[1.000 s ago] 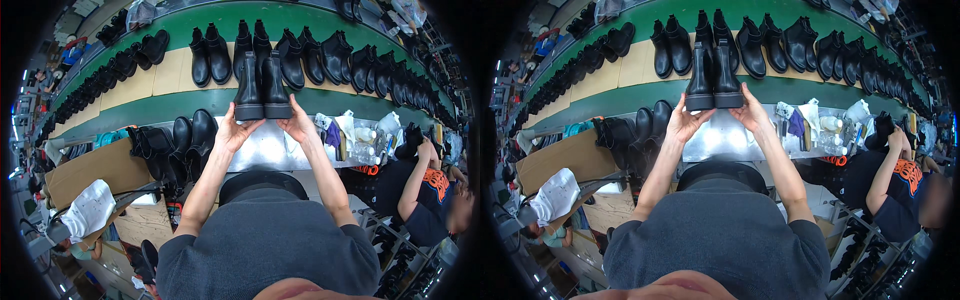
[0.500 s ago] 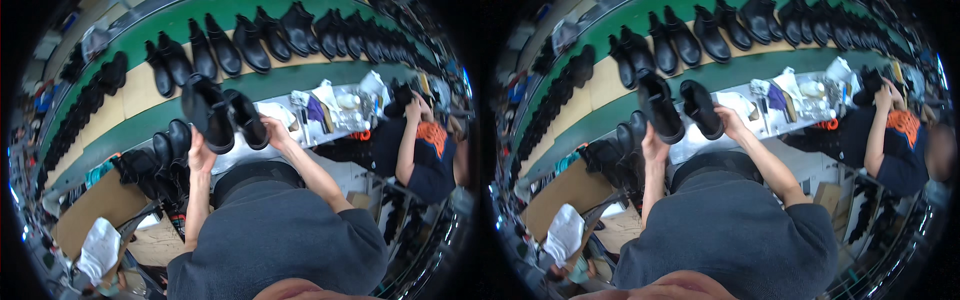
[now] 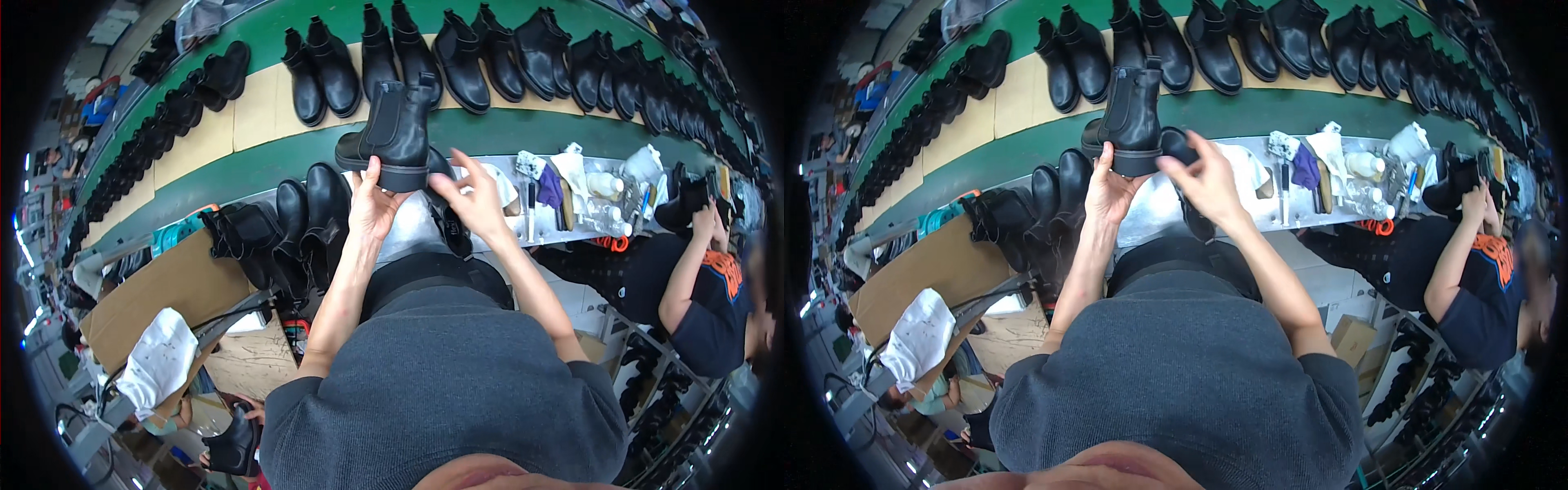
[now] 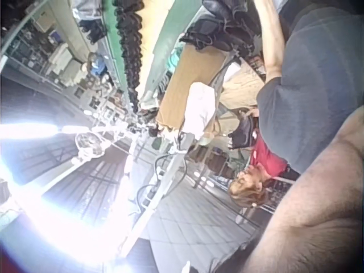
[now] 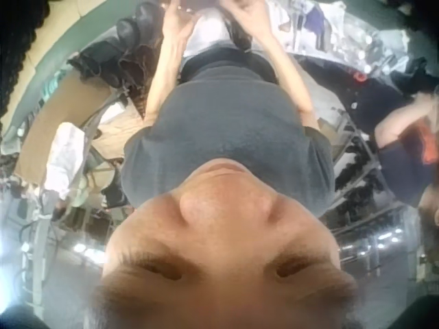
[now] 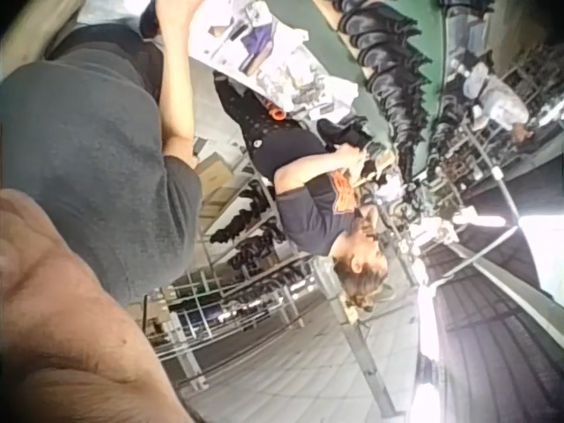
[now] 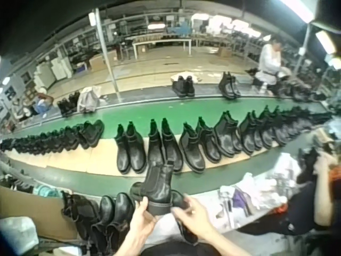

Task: The person wipes the exterior of black leather boots with a white cloth on a factory assembly line. They handle the boots one at a time, wiping the sides and toe areas, then place them back on the conveyor belt. The person also uses a small brush to clean the soles of the boots.

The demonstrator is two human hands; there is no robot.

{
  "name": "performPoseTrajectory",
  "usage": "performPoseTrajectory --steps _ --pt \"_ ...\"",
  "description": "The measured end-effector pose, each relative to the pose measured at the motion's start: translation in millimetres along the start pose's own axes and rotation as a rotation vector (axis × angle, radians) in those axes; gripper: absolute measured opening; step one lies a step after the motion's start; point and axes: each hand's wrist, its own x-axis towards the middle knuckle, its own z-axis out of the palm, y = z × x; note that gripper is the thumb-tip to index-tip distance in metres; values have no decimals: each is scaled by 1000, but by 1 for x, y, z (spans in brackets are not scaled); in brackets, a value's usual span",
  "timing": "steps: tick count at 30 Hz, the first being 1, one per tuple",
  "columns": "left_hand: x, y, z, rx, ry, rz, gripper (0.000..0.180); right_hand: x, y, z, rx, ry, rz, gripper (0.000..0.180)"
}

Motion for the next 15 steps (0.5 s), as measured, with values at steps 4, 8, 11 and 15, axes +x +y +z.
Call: performPoseTrajectory --steps 4,8,11,15 --pt "-9 -5 23 -41 -3 -35 52 20 -18 5 -66 -128 -92 60" --pt "-18 -2 16 -34 -58 39 81 18 -7 -14 -22 -335 -176 51" --pt "-25 -3 16 25 -162 172 87 11 11 -19 55 -406 -241 49" --pt "-27 8 8 290 -302 370 104 -8 21 -12 342 -418 -84 49"
